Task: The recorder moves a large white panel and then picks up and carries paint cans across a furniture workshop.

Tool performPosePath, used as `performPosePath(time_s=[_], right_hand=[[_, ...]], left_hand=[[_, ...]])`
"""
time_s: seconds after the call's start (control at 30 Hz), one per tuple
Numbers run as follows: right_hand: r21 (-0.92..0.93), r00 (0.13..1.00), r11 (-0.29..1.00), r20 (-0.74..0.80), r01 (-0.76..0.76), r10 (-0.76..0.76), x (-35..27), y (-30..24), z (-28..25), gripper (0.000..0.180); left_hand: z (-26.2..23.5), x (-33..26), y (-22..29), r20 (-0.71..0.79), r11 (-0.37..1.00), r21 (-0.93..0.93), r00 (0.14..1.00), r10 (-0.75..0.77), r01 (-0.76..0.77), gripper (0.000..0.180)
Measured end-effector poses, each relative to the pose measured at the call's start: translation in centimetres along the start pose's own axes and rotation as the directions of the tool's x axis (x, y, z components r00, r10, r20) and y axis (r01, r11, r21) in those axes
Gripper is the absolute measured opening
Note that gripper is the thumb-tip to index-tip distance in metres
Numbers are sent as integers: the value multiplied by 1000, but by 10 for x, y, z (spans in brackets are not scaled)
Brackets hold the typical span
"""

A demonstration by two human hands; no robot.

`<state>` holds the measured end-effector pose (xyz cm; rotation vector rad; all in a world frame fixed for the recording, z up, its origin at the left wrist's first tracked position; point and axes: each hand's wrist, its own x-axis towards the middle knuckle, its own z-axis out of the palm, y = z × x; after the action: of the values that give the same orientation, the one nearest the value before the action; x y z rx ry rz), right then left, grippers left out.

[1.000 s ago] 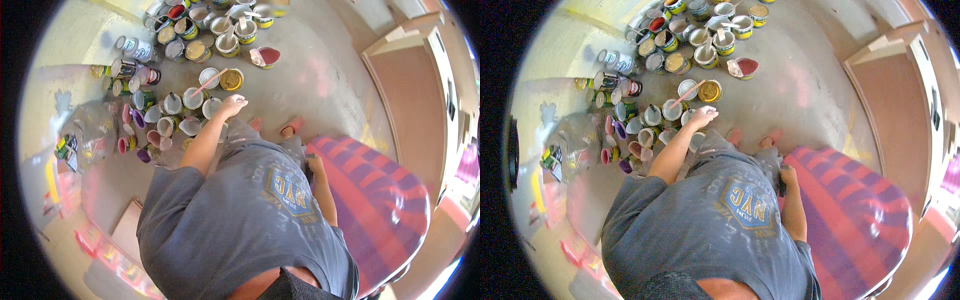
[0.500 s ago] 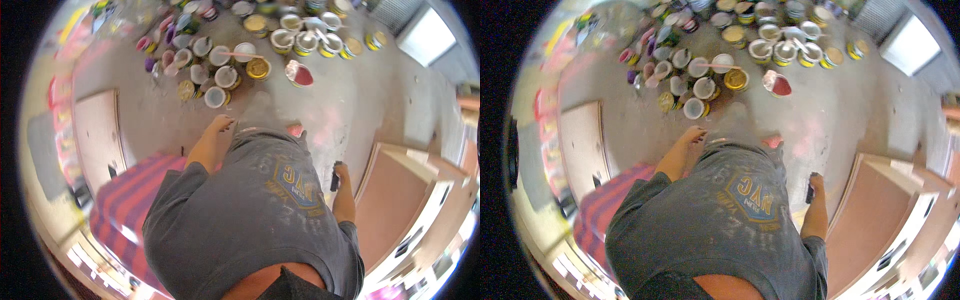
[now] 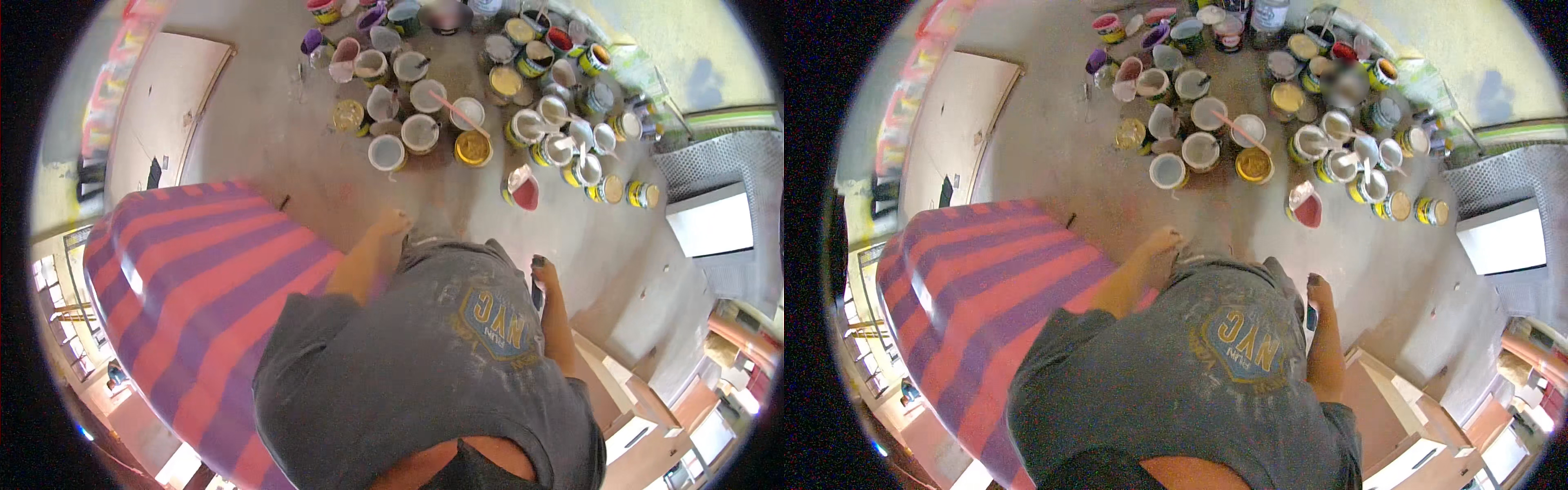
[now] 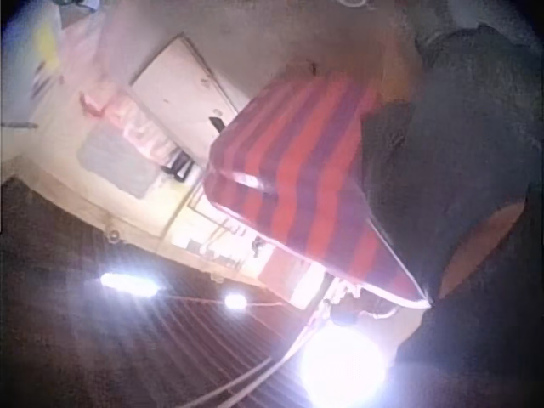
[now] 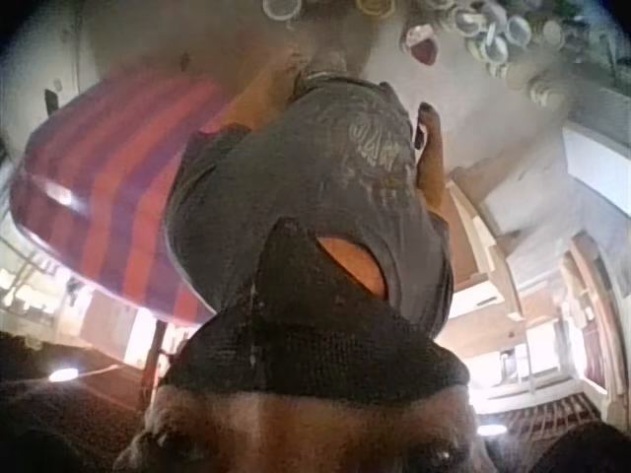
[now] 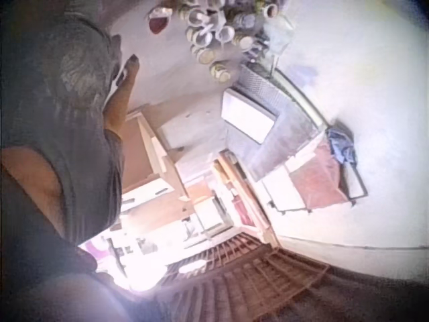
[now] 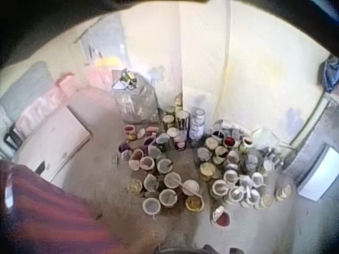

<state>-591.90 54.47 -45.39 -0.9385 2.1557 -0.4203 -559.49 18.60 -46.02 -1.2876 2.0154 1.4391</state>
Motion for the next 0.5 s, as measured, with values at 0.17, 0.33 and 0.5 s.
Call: performPosePath(time_s=[0.17, 0.33, 0.5], right_hand=[[-166, 978, 986, 203, -12, 46, 55, -111, -34, 38], [46, 949, 993, 290, 113, -121, 122, -53, -21, 47], [-281, 257, 50, 926, 958, 278, 221, 32, 0, 29]], left_hand=[[21, -12, -98, -181, 955, 241, 975, -129, 171, 32], [8, -65, -88, -170, 862, 473, 941, 293, -183, 29], [-24, -101, -60, -510, 965, -254, 837, -197, 73, 29]])
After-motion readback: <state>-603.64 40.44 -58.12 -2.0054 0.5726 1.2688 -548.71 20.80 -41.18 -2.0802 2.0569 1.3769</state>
